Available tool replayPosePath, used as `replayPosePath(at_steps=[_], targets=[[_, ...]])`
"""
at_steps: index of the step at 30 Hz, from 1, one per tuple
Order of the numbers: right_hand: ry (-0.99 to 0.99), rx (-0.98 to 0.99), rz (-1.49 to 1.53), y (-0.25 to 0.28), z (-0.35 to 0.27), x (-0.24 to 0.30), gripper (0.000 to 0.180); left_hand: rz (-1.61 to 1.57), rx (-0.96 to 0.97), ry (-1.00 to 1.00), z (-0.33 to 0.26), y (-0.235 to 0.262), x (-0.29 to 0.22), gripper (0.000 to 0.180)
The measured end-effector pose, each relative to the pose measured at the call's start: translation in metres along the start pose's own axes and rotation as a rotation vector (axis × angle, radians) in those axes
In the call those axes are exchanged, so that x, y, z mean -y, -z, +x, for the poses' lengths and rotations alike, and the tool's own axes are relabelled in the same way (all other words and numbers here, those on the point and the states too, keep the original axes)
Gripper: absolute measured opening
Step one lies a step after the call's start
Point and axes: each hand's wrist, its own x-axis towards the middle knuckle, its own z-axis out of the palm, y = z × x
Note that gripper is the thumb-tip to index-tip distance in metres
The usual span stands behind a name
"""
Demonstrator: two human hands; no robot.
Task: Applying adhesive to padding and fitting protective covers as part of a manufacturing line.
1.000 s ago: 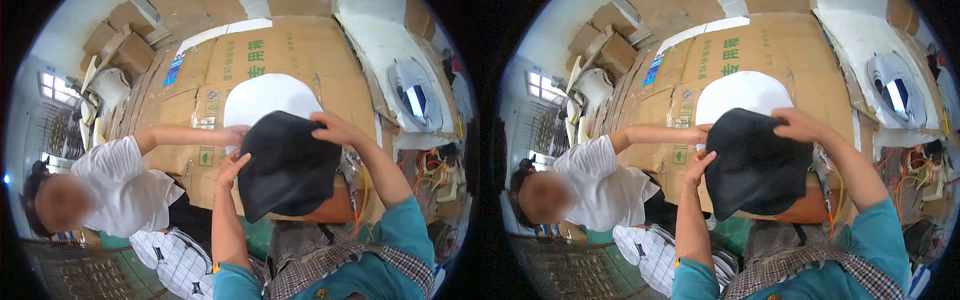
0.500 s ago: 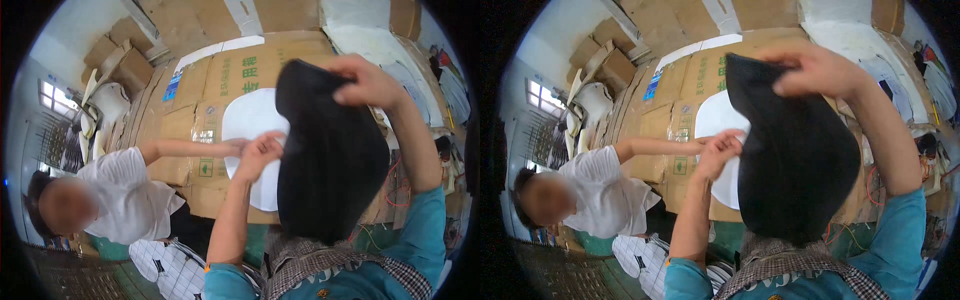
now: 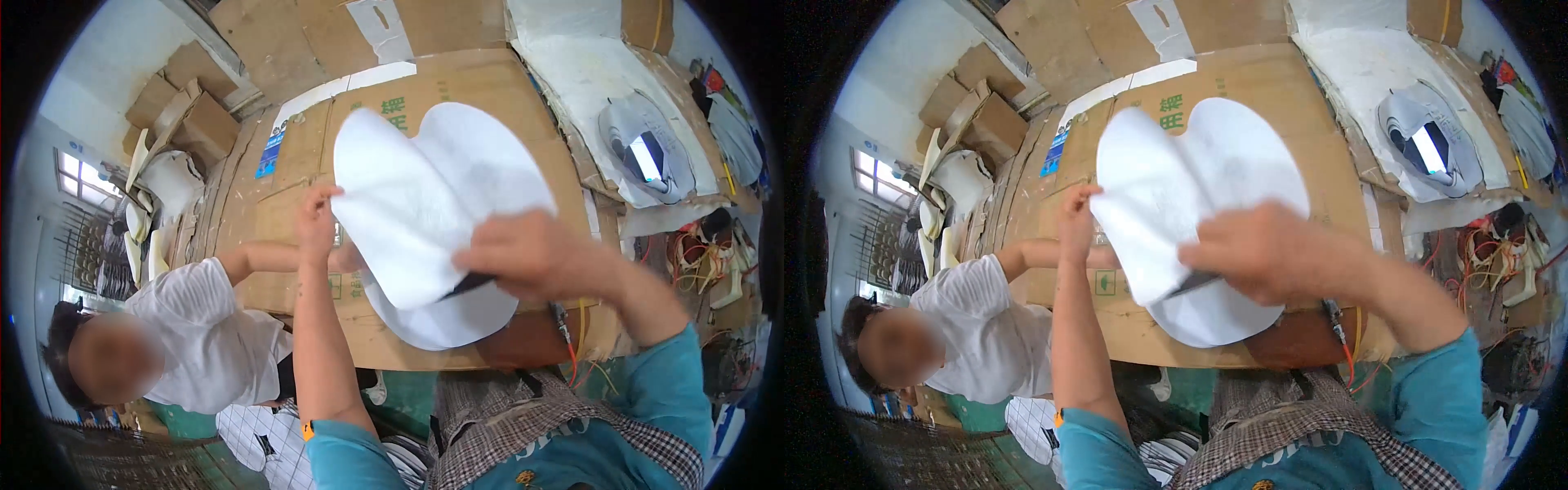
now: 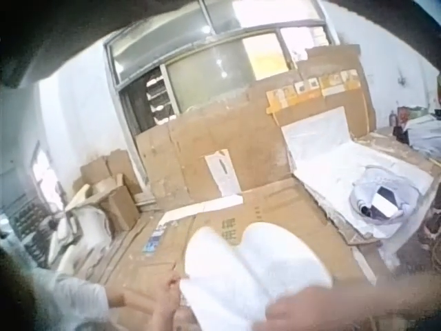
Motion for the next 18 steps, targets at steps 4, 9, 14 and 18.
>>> replayPosePath(at_steps=[4,9,14,18], targets=[[-0.194,0.152,0.013,-0.104,-0.079,0.004,0.022,0.690,0.483,0.118,-0.043,-0.006,0.045,0.023],[-0.560,-0.085,0.011,-0.149,-0.198,-0.019,0.034,0.442,0.187,0.118,-0.124,-0.069,0.016,0.026],[-0.906,-0.080,-0.239,-0.163,-0.262,-0.024,0.059,0.872,0.332,0.018,-0.194,-0.123,0.008,0.046],[-0.970,-0.007,-0.221,-0.170,-0.263,-0.026,0.074,0.906,0.349,0.054,-0.178,-0.131,0.022,0.053]])
